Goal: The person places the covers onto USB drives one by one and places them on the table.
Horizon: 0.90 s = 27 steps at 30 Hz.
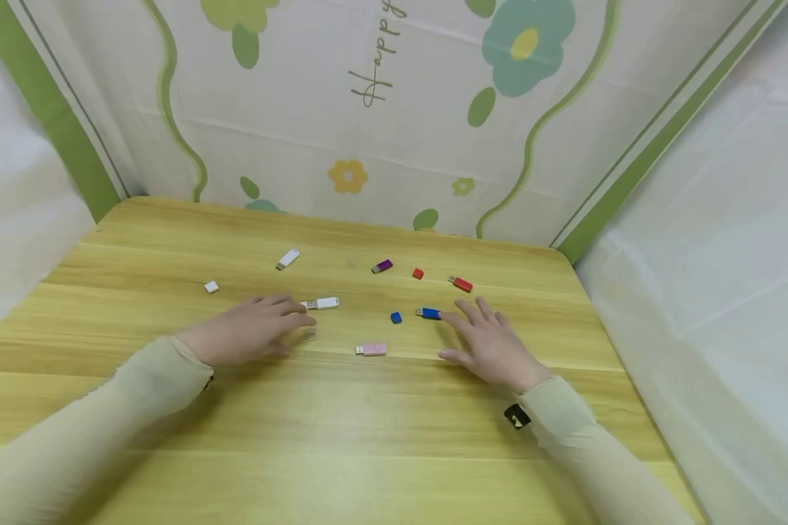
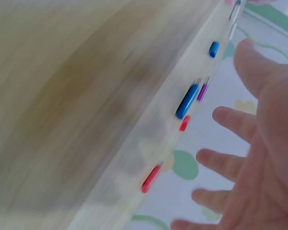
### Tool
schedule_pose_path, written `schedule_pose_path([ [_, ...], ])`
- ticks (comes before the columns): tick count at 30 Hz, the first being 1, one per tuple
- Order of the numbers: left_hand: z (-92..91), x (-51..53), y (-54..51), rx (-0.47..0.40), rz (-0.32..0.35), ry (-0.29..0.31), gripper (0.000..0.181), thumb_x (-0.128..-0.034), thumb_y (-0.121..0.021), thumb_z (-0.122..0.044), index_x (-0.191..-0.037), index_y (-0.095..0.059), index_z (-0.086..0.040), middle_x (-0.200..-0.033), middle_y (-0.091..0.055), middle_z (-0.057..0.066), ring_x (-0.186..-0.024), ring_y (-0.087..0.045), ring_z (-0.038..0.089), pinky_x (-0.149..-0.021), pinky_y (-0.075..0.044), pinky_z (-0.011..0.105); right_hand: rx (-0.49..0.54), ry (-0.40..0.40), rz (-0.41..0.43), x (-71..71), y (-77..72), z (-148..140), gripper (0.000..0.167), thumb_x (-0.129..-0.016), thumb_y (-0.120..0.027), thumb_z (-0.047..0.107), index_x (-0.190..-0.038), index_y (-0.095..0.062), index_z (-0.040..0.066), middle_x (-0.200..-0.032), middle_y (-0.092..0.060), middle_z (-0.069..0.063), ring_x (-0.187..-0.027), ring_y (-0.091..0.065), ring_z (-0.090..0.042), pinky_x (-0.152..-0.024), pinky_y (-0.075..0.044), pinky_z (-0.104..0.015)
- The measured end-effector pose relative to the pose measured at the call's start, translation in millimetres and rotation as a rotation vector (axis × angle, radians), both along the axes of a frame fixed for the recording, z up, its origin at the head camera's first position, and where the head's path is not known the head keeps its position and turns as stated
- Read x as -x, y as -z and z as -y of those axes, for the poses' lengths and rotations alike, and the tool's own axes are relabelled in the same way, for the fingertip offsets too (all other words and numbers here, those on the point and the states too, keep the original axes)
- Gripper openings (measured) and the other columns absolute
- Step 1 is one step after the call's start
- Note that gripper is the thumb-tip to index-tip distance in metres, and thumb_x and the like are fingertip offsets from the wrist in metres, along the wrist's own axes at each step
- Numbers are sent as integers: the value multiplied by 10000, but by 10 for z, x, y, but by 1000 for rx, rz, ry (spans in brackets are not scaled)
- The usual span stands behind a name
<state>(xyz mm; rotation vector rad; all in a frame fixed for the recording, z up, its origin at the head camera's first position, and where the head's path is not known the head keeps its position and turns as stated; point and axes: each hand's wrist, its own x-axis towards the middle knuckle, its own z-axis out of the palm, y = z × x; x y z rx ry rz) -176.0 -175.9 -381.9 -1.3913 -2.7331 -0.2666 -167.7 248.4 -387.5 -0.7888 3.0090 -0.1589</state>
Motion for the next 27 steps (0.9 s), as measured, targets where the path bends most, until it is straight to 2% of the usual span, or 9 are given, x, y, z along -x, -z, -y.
schedule_pose_path([
  [2,-23,4,-6,-26,-17,37,430,-850,-774,-68,-1249,-625,-126,-1215,-640,72,-1117,-580,308,-869,-507,517,-4,-38,-34,-8,-16,69,623,-950,-611,508,-1449,-510,148,-1505,-416,-176,-1395,-328,-438,-1068,-306,-642],
  [4,-48,12,-16,-35,-20,44,385,-852,-728,17,-1202,-655,-125,-1121,-667,43,-1036,-608,274,-836,-523,452,4,-78,-69,-17,-36,152,544,-953,-646,432,-1387,-575,112,-1419,-516,-170,-1313,-464,-390,-1050,-386,-565],
  [8,-108,58,-32,-32,8,32,354,-837,-711,51,-1145,-686,-122,-959,-664,-1,-859,-600,204,-756,-517,370,34,-125,-104,-42,-55,329,410,-944,-689,320,-1277,-658,83,-1285,-626,-124,-1177,-591,-309,-990,-472,-470],
  [12,-188,105,-40,-15,47,10,228,-840,-760,-47,-1047,-698,-121,-795,-583,-69,-728,-521,130,-664,-476,315,56,-161,-102,-61,-43,507,348,-941,-698,284,-1231,-688,91,-1241,-656,-81,-1137,-621,-262,-949,-508,-422],
  [16,-263,133,-38,14,120,-62,156,-852,-790,-203,-922,-666,-141,-696,-503,-104,-662,-466,94,-617,-438,292,70,-219,-113,-56,-15,685,300,-937,-705,250,-1191,-710,91,-1186,-680,-58,-1087,-644,-225,-909,-532,-383],
  [19,-307,142,-39,18,168,-124,190,-847,-795,-280,-869,-653,-157,-679,-513,-108,-624,-459,81,-585,-431,285,57,-260,-125,-39,26,800,285,-936,-708,254,-1176,-718,101,-1144,-688,-31,-1030,-650,-187,-878,-540,-340],
  [22,-342,149,-30,14,190,-156,210,-833,-803,-311,-842,-650,-168,-686,-546,-122,-603,-464,66,-557,-432,276,31,-290,-138,-19,69,901,275,-939,-703,285,-1162,-729,126,-1087,-689,10,-943,-642,-134,-828,-541,-281],
  [27,-391,158,6,5,202,-155,176,-827,-811,-261,-818,-655,-180,-733,-600,-137,-627,-503,36,-586,-462,261,23,-304,-126,3,101,1038,239,-952,-679,328,-1109,-749,162,-968,-656,53,-786,-570,-85,-706,-506,-211],
])
